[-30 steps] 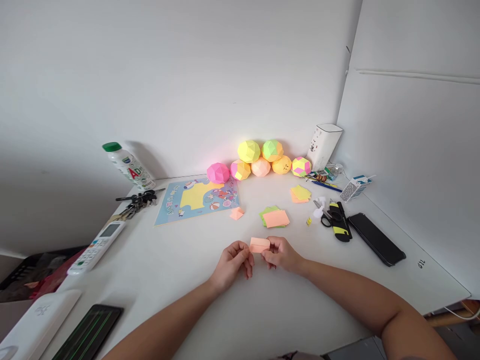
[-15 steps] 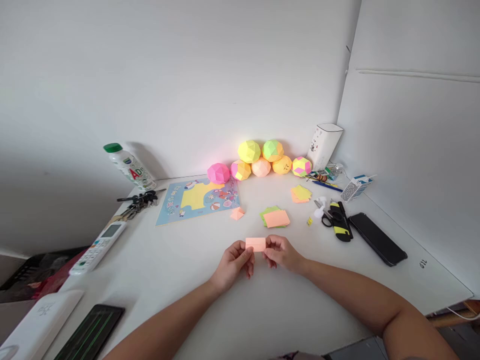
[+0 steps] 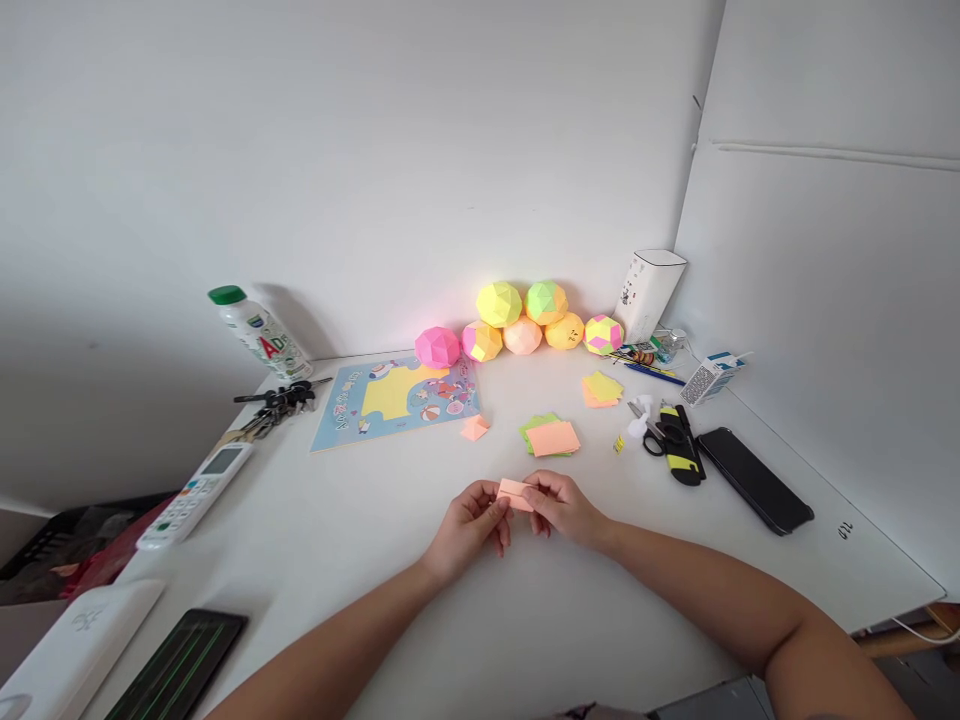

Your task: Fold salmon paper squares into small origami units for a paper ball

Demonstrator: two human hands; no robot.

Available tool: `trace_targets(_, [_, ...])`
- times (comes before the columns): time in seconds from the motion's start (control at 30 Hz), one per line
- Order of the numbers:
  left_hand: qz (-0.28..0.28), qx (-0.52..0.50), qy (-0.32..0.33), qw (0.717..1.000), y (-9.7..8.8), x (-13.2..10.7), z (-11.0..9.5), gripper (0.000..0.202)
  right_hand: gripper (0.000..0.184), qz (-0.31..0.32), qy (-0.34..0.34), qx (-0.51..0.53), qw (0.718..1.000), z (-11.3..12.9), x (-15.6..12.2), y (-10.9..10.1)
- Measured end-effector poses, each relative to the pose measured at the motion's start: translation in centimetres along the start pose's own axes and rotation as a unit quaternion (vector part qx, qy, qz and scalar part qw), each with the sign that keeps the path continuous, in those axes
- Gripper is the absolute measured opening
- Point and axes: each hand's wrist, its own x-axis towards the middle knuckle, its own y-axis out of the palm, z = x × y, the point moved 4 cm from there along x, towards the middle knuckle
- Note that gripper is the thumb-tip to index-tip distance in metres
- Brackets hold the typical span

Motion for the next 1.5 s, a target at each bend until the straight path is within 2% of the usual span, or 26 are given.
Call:
trace_targets(0.3, [-0.02,-0.026,0.003,0.999,-0.1,0.1,-0.4,0.032,0.024,0.018,-0.004,-0.032,0.999,0.0,-0.2,0.4])
trace_targets(0.47, [0.018,-0.012,0.024,0.999,0.2,0.0,-0.4,0.031,0.025,0.013,-0.011,-0.045,0.999,0.0,-0.2,0.5])
trace_targets(0.63, [-0.004,0.02,-0.008,1.0,0.1,-0.2,-0.6,0.029,0.025,0.001,0.008,-0.028,1.0,-0.4,-0.2,0.1])
trace_targets(0.8, [-0.01,-0.022,0.008,1.0,-0.1,-0.2,-0.6,0.039,0.022,0.003,0.004,0.007,1.0,-0.6,0.0,-0.2])
trace_targets(1.0, [-0.012,-0.069,0.019,0.997,-0.6,0.1,0.1,0.031,0.019,0.014,0.005,0.019,1.0,-0.2,0.1,-0.2])
trace_targets(1.1, [0.008,-0.082,0.007,0.997,-0.5,0.1,0.0,0.029,0.029,0.038,0.005,-0.007,0.999,-0.2,-0.2,0.1])
trace_targets(1.2, [0.023,-0.065,-0.006,0.998,-0.2,-0.1,-0.3,0.031,0.038,0.054,-0.005,-0.046,0.997,-0.2,-0.4,0.4])
trace_targets(1.37, [0.07,0.004,0.0,0.998,0.7,-0.5,-0.2,0.039,0.02,0.053,-0.005,-0.032,0.998,-0.1,-0.5,0.6])
trace_targets(1.5, [0.056,0.04,-0.009,0.998,0.8,-0.7,0.4,0.039,0.019,0.042,0.001,-0.036,0.998,-0.1,-0.4,0.5])
